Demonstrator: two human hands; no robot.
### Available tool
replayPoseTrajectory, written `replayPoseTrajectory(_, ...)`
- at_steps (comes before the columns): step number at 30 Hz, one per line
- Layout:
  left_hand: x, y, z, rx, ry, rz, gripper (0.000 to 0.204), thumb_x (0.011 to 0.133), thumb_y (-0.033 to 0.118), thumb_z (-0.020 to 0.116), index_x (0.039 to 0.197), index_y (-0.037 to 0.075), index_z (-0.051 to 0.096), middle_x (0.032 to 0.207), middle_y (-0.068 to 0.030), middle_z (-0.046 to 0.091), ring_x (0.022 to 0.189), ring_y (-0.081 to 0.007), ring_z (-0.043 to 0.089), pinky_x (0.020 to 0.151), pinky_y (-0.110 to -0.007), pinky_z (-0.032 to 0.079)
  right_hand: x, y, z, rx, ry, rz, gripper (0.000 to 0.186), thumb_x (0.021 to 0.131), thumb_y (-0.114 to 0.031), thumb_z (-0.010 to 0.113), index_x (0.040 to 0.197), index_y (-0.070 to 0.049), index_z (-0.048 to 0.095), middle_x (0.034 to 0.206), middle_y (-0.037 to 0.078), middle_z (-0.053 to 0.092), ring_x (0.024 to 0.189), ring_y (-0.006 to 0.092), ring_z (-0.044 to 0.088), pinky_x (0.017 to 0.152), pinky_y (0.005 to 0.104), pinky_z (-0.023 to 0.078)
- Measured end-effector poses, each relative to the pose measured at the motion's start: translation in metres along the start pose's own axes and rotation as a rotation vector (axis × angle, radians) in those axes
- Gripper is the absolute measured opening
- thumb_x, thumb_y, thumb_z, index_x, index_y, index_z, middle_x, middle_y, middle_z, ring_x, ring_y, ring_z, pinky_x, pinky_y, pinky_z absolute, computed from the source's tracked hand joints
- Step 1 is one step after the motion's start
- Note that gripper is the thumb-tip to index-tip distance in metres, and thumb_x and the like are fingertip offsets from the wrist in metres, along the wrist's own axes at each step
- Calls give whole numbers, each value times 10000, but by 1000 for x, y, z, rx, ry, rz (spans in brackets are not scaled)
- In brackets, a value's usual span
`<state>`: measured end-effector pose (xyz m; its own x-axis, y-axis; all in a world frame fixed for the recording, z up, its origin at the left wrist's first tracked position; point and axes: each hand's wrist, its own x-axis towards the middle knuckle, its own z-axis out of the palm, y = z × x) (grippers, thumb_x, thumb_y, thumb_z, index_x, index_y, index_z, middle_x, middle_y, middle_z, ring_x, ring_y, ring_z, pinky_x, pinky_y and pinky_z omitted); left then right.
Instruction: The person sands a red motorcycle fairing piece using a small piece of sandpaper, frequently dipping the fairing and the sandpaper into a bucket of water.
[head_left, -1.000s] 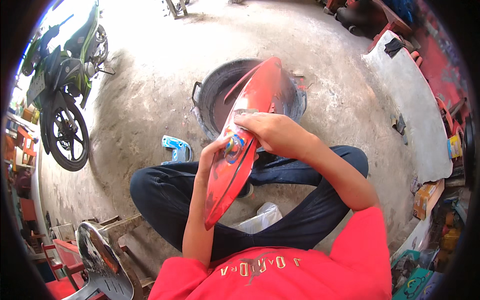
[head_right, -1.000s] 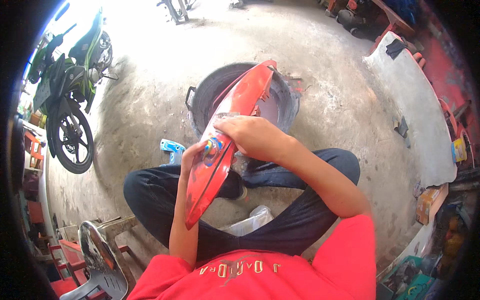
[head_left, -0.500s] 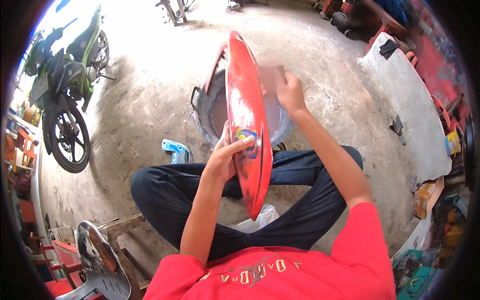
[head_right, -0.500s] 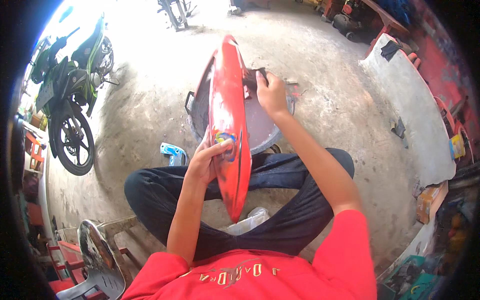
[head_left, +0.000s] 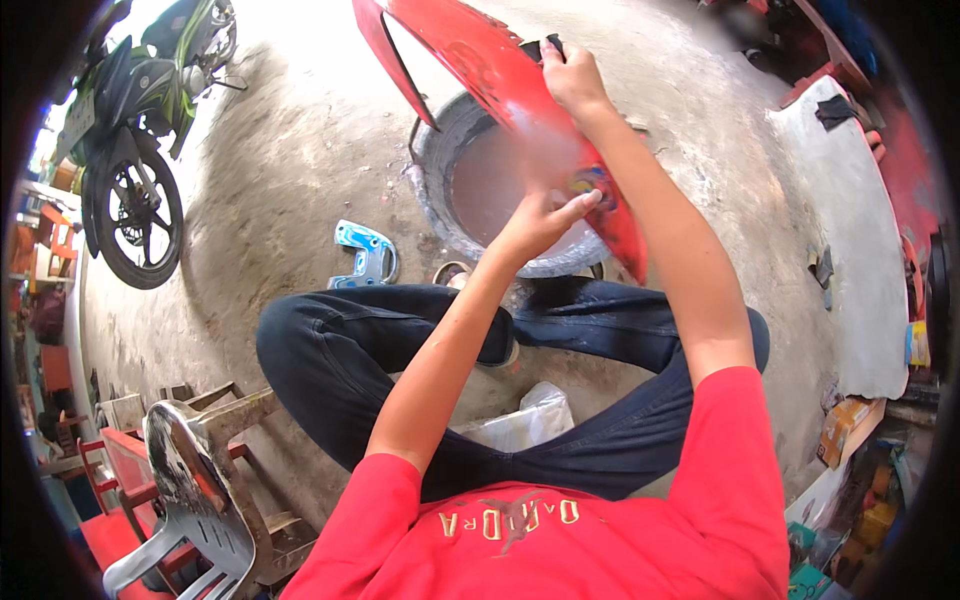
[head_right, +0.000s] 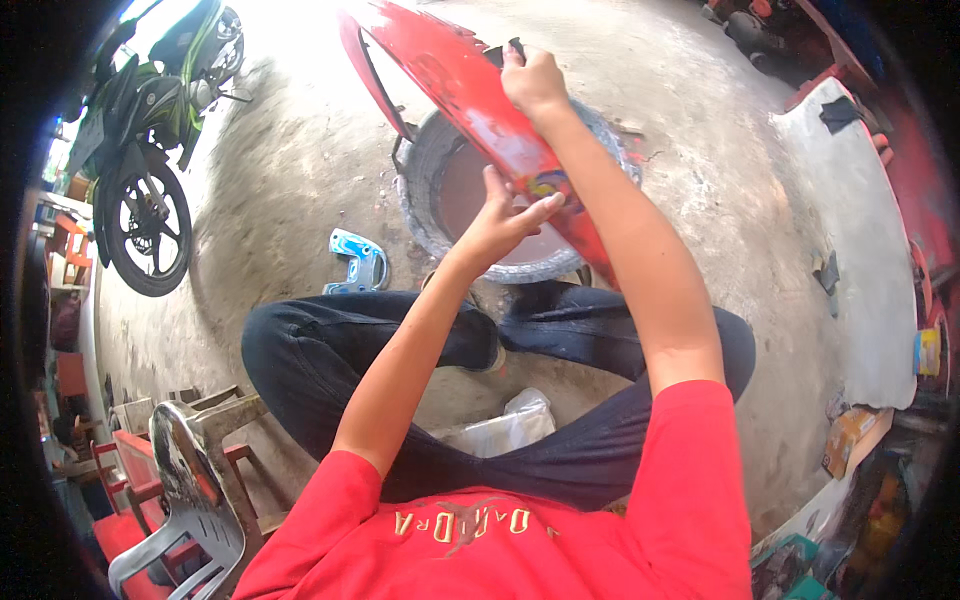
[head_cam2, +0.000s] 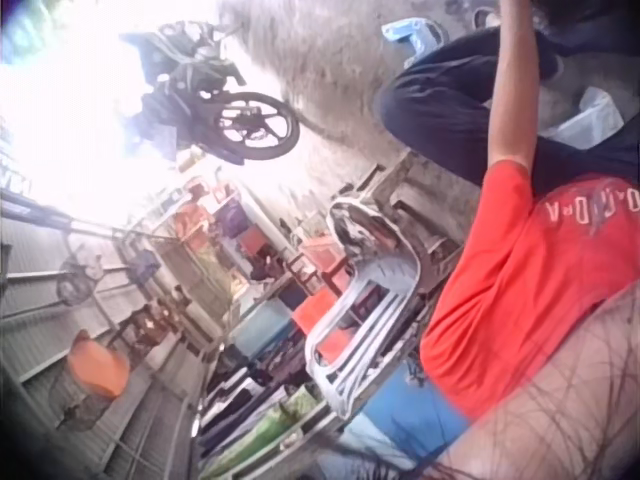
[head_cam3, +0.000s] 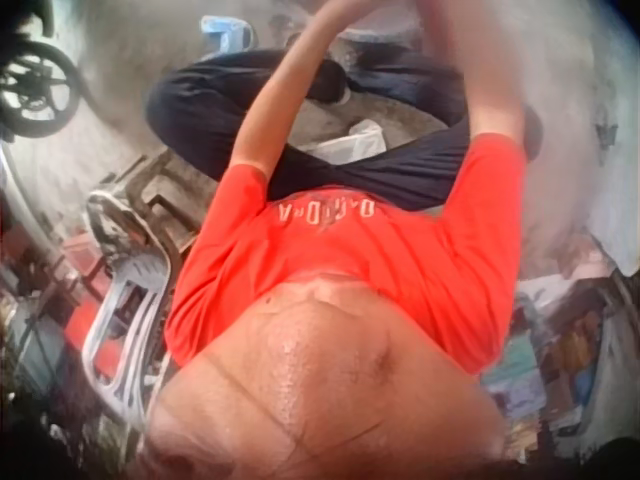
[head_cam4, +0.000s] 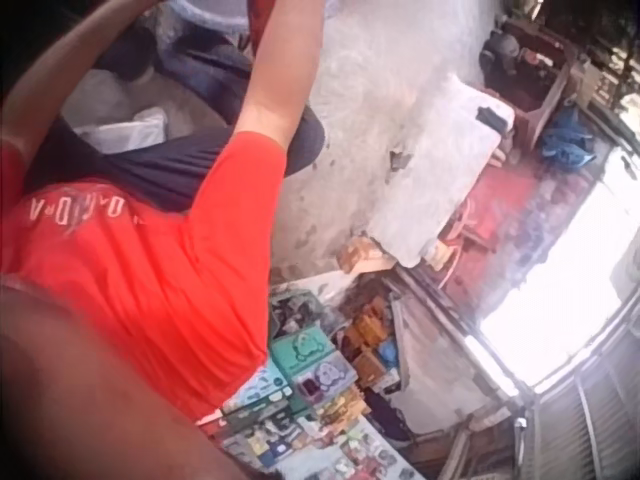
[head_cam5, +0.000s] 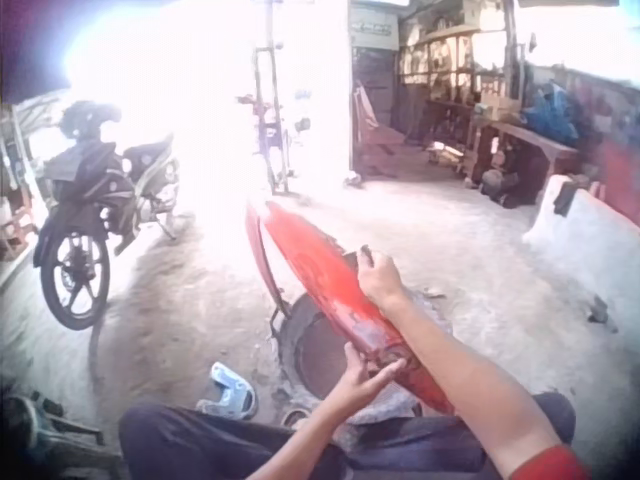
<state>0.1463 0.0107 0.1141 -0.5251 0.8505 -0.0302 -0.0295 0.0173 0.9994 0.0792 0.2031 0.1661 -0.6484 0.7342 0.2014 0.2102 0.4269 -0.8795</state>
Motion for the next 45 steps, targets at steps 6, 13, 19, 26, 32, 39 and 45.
replayPoseTrajectory(6, -7, 9, -91, 393, -56, -308, 654, 968, 517, 725, 1312, -27, 608, 1077, -177, 733, 981, -232, 713, 834, -377, 565, 23, 29, -30, 56, -197, -103, 372, 1064, -336, 600, 1018, 9, 730, 819, 48, 711, 757, 136, 604, 718, 338, 506)
replayPoseTrajectory(13, 10, 77, -298, 93, 694, -175, 988, 893, 695, 706, 1569, 49, 385, 1524, -222, 508, 1382, -358, 516, 1122, -557, 408, 36, 37, -94, 5, -368, 8, 379, 1066, -381, 611, 1053, -23, 736, 878, -12, 687, 798, 74, 571, 726, 272, 482)
replayPoseTrajectory(19, 33, 86, -344, -528, 876, -124, 1098, 905, 765, 633, 1589, -25, 298, 1598, -260, 392, 1435, -397, 453, 1180, -664, 306, 41, 31, -112, 9, -508, -29, 392, 1045, -416, 630, 1023, -38, 732, 881, -24, 667, 779, 52, 575, 695, 237, 468)
replayPoseTrajectory(26, 1, 89, -309, -728, 402, 204, 460, 1023, 328, 611, 1353, 8, 578, 1407, -252, 608, 1315, -378, 572, 1156, -571, 430, 52, 30, -102, -144, -439, -39, 375, 1028, -433, 649, 1005, -73, 749, 855, -50, 645, 765, 37, 549, 688, 222, 441)
replayPoseTrajectory(32, -63, 134, -267, -728, 569, 374, 322, 983, 198, 589, 1254, 31, 638, 1377, -246, 638, 1304, -366, 596, 1163, -577, 430, 72, 30, -90, 404, -256, -58, 424, 1065, -402, 645, 1158, 10, 693, 1051, 72, 735, 866, 142, 739, 814, 256, 597)
replayPoseTrajectory(39, -107, 116, -160, -703, 944, 449, 296, 979, 188, 544, 1254, 83, 577, 1306, -191, 675, 1233, -339, 636, 1106, -572, 491, 64, 29, -84, -17, 437, -411, 426, 1104, -379, 539, 1160, 14, 692, 955, 191, 754, 792, 278, 749, 740, 399, 570)
replayPoseTrajectory(45, -98, 73, -94, -817, 1064, 444, 285, 969, 222, 526, 1227, 104, 535, 1310, -162, 657, 1246, -345, 616, 1114, -582, 479, 7, 53, -65, -262, 298, -217, 530, 1075, -564, 514, 1127, -91, 748, 942, 96, 804, 853, 208, 762, 795, 353, 567)
